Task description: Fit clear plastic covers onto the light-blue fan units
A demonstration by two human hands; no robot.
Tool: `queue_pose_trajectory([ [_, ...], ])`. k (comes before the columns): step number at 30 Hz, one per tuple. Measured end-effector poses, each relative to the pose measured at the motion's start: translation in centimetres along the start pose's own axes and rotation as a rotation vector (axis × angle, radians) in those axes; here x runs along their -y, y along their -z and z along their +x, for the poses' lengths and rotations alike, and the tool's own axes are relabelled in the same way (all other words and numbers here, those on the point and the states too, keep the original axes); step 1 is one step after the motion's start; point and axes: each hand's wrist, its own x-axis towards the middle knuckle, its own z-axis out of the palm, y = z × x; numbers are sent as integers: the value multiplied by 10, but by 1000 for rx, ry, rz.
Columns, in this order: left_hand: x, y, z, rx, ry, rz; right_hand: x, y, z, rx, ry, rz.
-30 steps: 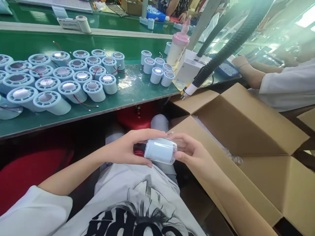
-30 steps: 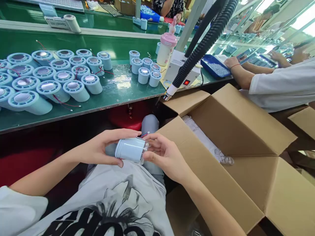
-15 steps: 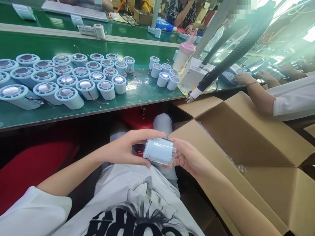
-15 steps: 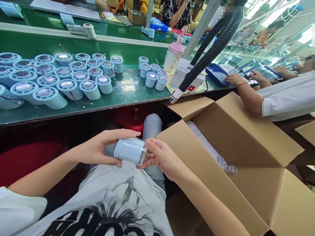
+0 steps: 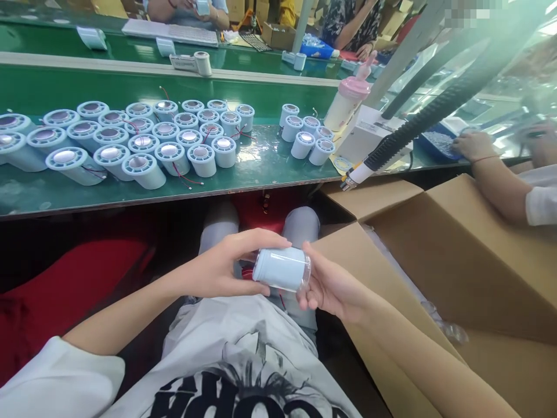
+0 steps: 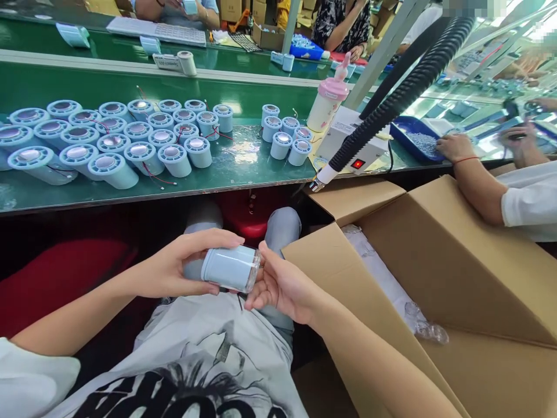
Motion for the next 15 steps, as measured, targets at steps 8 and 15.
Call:
queue_pose_trajectory([
  [8, -17, -3, -3, -91, 285, -153, -13, 24, 3, -131, 1175, -965],
  [15, -17, 1, 6, 4, 204, -142, -16, 21, -2, -75, 1016, -652],
])
